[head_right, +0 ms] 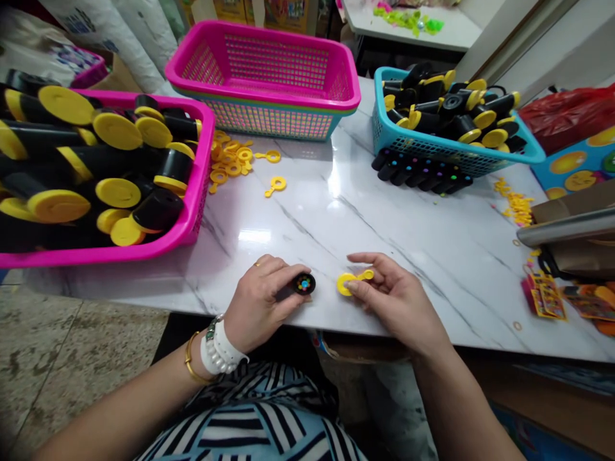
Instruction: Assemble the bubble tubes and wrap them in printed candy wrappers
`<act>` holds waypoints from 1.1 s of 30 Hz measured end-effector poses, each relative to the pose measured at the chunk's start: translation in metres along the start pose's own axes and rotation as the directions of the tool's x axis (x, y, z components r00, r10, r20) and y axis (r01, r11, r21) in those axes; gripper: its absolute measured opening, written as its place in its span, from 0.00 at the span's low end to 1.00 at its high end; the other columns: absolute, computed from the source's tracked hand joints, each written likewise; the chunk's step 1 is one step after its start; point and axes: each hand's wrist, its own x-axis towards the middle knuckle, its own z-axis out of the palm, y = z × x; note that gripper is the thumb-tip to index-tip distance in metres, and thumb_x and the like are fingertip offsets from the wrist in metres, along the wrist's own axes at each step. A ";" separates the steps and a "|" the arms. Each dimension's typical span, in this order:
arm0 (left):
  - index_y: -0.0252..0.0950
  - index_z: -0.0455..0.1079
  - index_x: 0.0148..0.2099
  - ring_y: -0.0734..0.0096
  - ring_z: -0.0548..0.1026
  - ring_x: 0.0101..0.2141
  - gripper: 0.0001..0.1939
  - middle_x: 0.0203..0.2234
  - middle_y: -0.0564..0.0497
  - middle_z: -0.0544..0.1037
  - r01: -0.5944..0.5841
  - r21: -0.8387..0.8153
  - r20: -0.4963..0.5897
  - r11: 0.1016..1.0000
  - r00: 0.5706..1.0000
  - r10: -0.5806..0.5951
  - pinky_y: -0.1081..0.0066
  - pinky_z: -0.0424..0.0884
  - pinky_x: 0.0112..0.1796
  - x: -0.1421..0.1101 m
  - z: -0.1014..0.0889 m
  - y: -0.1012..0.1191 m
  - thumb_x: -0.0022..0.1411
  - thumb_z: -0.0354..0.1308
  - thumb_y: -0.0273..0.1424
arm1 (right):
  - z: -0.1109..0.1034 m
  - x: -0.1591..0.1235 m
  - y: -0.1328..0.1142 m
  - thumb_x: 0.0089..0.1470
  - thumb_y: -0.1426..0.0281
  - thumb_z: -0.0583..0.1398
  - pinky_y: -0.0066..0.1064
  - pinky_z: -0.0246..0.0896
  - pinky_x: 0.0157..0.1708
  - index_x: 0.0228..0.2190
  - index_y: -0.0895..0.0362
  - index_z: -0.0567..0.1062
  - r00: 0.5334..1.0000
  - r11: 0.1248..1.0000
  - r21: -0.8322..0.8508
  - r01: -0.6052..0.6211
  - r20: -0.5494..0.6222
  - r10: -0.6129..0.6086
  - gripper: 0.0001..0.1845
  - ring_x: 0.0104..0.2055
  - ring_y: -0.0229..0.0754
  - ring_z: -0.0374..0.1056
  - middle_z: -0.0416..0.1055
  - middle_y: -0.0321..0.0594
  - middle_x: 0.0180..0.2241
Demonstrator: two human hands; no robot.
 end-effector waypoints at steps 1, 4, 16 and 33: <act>0.34 0.74 0.47 0.64 0.67 0.34 0.11 0.30 0.50 0.73 -0.004 -0.006 -0.005 1.000 1.000 0.004 0.65 0.65 0.38 0.000 0.000 -0.001 0.61 0.62 0.28 | 0.000 0.001 0.005 0.50 0.60 0.68 0.24 0.61 0.23 0.44 0.54 0.75 1.000 1.000 -0.015 -0.016 0.009 0.016 0.21 0.23 0.34 0.64 0.74 0.35 0.26; 0.35 0.73 0.48 0.65 0.68 0.34 0.12 0.30 0.50 0.72 -0.003 -0.012 0.001 1.000 1.000 0.003 0.65 0.66 0.38 0.000 0.000 -0.001 0.61 0.61 0.27 | 0.006 0.006 0.015 0.52 0.59 0.67 0.27 0.63 0.28 0.38 0.55 0.77 0.996 0.987 -0.147 0.070 -0.050 -0.078 0.15 0.27 0.37 0.68 0.75 0.38 0.30; 0.42 0.77 0.42 0.69 0.72 0.31 0.11 0.30 0.53 0.74 0.154 -0.109 0.093 0.982 0.985 -0.144 0.71 0.69 0.34 0.030 -0.019 0.008 0.55 0.68 0.33 | 0.010 0.027 -0.010 0.57 0.64 0.61 0.26 0.59 0.27 0.45 0.54 0.77 0.944 0.878 -0.360 0.315 0.018 -0.331 0.15 0.24 0.34 0.61 0.70 0.34 0.28; 0.45 0.74 0.47 0.67 0.74 0.36 0.19 0.39 0.58 0.76 -0.076 0.224 0.157 0.972 0.987 0.041 0.67 0.72 0.39 0.052 -0.004 -0.024 0.57 0.60 0.49 | -0.011 -0.205 0.223 0.59 0.66 0.63 0.27 0.68 0.27 0.31 0.60 0.76 0.756 0.737 -0.167 -0.654 -0.109 0.646 0.10 0.26 0.35 0.69 0.74 0.35 0.27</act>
